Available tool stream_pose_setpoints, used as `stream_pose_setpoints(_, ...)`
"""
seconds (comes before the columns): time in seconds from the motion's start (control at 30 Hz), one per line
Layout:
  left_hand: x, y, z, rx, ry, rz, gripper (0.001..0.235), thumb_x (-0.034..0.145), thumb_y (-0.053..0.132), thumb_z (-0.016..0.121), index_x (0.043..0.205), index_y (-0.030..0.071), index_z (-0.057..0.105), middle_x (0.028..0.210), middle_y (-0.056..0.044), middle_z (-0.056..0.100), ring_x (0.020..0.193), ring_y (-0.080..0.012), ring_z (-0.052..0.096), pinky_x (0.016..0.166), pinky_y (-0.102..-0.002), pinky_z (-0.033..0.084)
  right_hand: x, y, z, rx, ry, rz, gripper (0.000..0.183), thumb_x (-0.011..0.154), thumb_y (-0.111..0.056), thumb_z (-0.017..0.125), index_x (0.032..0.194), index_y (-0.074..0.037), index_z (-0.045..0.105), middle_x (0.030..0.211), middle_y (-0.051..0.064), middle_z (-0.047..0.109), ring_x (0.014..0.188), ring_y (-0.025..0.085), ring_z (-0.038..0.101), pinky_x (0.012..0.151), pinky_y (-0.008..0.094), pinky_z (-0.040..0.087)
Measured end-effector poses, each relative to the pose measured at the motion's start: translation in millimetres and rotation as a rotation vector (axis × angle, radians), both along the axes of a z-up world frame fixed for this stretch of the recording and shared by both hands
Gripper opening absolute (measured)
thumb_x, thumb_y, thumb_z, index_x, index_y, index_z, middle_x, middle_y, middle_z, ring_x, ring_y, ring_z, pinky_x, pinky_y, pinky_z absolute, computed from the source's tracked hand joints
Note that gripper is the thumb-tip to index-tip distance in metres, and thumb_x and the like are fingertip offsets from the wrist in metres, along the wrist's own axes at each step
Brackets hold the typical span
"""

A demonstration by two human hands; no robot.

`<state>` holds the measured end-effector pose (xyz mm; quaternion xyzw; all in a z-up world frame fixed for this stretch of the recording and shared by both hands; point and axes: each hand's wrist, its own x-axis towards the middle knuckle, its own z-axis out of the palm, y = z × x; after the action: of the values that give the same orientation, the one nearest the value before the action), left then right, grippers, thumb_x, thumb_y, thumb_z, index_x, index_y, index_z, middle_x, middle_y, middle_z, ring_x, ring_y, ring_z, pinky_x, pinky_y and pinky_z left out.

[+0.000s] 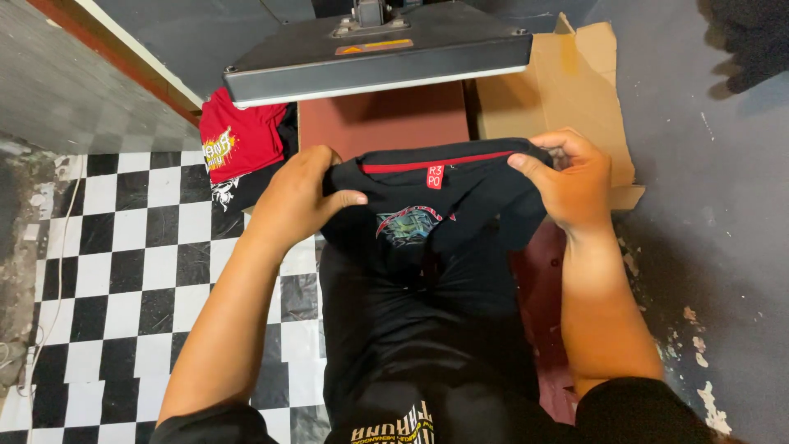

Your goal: Inspecting printed t-shirts for quality and alignment using a ruler and manual examination

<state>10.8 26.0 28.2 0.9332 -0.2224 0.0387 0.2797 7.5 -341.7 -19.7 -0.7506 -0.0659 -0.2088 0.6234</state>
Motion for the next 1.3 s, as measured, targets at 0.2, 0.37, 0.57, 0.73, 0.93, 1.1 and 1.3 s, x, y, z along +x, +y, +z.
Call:
stream_pose_setpoints(0.2,-3,7,10,-0.182,0.014,-0.032,0.031,0.094,0.025,0.079,0.106,0.003,0.06,0.088,-0.022,0.059,0.089,-0.0483,0.063,0.076,-0.053,0.051,3,-7,1,-0.021,0.071,0.098,0.033,0.083,-0.001,0.091,0.109,0.0,0.071,0.089,0.003,0.064,0.078,0.004,0.062,0.071,0.016,0.05)
stream_pose_setpoints(0.37,7,20,0,-0.237,-0.085,0.025,0.026,0.097,0.024,0.08,0.107,0.007,0.063,0.091,-0.013,0.058,0.089,-0.0386,0.065,0.077,-0.044,0.052,15,-31,-13,-0.113,0.097,0.143,0.023,0.092,-0.002,0.085,0.111,0.001,0.072,0.085,0.006,0.062,0.075,0.006,0.063,0.066,0.019,0.051)
stream_pose_setpoints(0.57,-1,19,12,-0.231,-0.194,0.053,0.028,0.093,0.023,0.085,0.101,0.008,0.063,0.088,-0.01,0.054,0.083,-0.036,0.063,0.074,-0.041,0.051,18,-25,-3,-0.049,0.18,0.176,0.022,0.101,-0.009,0.077,0.118,-0.001,0.067,0.09,0.003,0.062,0.078,0.005,0.064,0.068,0.017,0.054)
stream_pose_setpoints(0.73,-7,22,10,-0.325,-0.196,0.038,0.028,0.092,0.018,0.087,0.097,0.006,0.063,0.085,-0.01,0.054,0.077,-0.0335,0.062,0.07,-0.04,0.049,16,-20,-1,-0.033,0.193,0.214,0.023,0.103,-0.01,0.073,0.122,-0.002,0.065,0.092,0.002,0.063,0.083,0.004,0.063,0.075,0.017,0.054)
stream_pose_setpoints(0.93,-24,15,7,-0.419,-0.222,0.008,0.024,0.09,0.013,0.086,0.094,0.007,0.064,0.097,-0.01,0.062,0.086,-0.0327,0.064,0.074,-0.038,0.049,14,-14,11,-0.06,0.232,0.258,0.026,0.101,-0.01,0.073,0.124,-0.002,0.065,0.092,0.003,0.064,0.086,0.005,0.062,0.079,0.018,0.053)
stream_pose_setpoints(1.1,-31,7,-22,-0.647,-0.057,0.205,0.021,0.092,0.008,0.08,0.098,0.004,0.061,0.075,-0.013,0.062,0.068,-0.0217,0.058,0.064,-0.036,0.048,12,-11,9,-0.029,0.274,0.287,0.023,0.099,-0.009,0.072,0.12,-0.003,0.066,0.086,0.003,0.064,0.08,0.005,0.062,0.073,0.019,0.053)
stream_pose_setpoints(1.3,-36,-11,-16,-0.674,-0.063,0.269,0.02,0.092,0.01,0.081,0.094,0.006,0.062,0.071,-0.011,0.063,0.064,-0.0187,0.058,0.059,-0.032,0.046,-1,7,26,-0.072,0.263,0.255,0.034,0.089,-0.009,0.082,0.119,-0.003,0.067,0.088,0.004,0.067,0.082,0.007,0.061,0.076,0.021,0.054)
